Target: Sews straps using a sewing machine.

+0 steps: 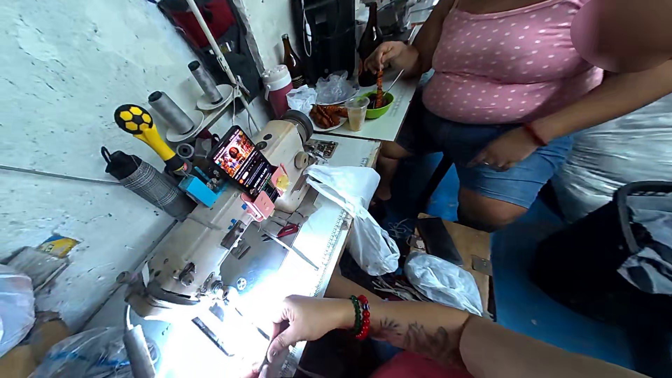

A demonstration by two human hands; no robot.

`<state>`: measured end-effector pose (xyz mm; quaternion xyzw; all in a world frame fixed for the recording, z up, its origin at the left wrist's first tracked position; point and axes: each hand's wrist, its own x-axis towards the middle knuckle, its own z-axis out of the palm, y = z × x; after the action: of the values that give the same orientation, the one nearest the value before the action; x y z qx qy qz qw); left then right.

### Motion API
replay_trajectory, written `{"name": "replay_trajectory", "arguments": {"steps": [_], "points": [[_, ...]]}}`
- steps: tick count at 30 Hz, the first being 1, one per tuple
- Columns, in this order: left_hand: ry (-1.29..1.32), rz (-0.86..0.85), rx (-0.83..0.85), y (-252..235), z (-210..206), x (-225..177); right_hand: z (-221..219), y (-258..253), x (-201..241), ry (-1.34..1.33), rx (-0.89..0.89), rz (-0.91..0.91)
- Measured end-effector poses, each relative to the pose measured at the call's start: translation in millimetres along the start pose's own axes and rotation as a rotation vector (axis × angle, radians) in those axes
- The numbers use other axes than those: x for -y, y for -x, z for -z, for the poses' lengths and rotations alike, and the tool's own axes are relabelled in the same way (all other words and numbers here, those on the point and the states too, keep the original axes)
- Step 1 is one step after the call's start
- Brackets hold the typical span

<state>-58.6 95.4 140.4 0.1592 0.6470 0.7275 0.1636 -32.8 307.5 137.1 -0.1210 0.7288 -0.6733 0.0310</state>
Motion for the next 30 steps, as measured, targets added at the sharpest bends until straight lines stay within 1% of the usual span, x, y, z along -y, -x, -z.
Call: {"name": "replay_trajectory", "arguments": {"steps": [4, 7, 9, 11, 12, 14, 16, 17, 18, 19, 20, 22, 26, 30], "points": [[-0.102, -0.069, 0.058, -5, 19, 4, -3, -4, 2, 0.027, 0.04, -0.01], [-0.325, -0.053, -0.013, -14, 23, -9, 3, -14, 10, 0.137, 0.024, -0.041], [-0.372, -0.055, -0.05, -24, 27, -14, 5, -26, 17, 0.227, 0.005, -0.082], [-0.406, -0.069, -0.016, -38, 35, -18, 10, -41, 16, 0.292, -0.012, -0.068], [-0.474, -0.086, 0.0, -47, 39, -18, 13, -50, 13, 0.325, -0.009, -0.074], [-0.725, -0.113, -0.008, -68, 46, -15, 18, -69, 7, 0.407, -0.006, -0.157], [-0.94, -0.032, -0.021, -89, 52, -13, 21, -84, 0, 0.452, -0.047, -0.221], [-0.999, 0.003, -0.029, -99, 53, -10, 21, -89, 2, 0.438, -0.082, -0.264], [-1.033, 0.008, -0.044, -108, 54, -7, 19, -100, 9, 0.43, -0.11, -0.356], [-1.052, -0.016, -0.064, -116, 56, -2, 18, -112, 14, 0.433, -0.136, -0.456], [-1.069, -0.049, -0.082, -123, 58, 2, 19, -121, 14, 0.451, -0.16, -0.493], [-1.118, -0.081, -0.1, -132, 60, 5, 23, -133, 9, 0.507, -0.165, -0.477], [-1.124, -0.045, -0.103, -136, 59, 0, 26, -141, 0, 0.57, -0.167, -0.38], [-1.161, -0.114, -0.176, -149, 67, 23, 25, -138, -7, 0.681, -0.2, -0.279]]}}
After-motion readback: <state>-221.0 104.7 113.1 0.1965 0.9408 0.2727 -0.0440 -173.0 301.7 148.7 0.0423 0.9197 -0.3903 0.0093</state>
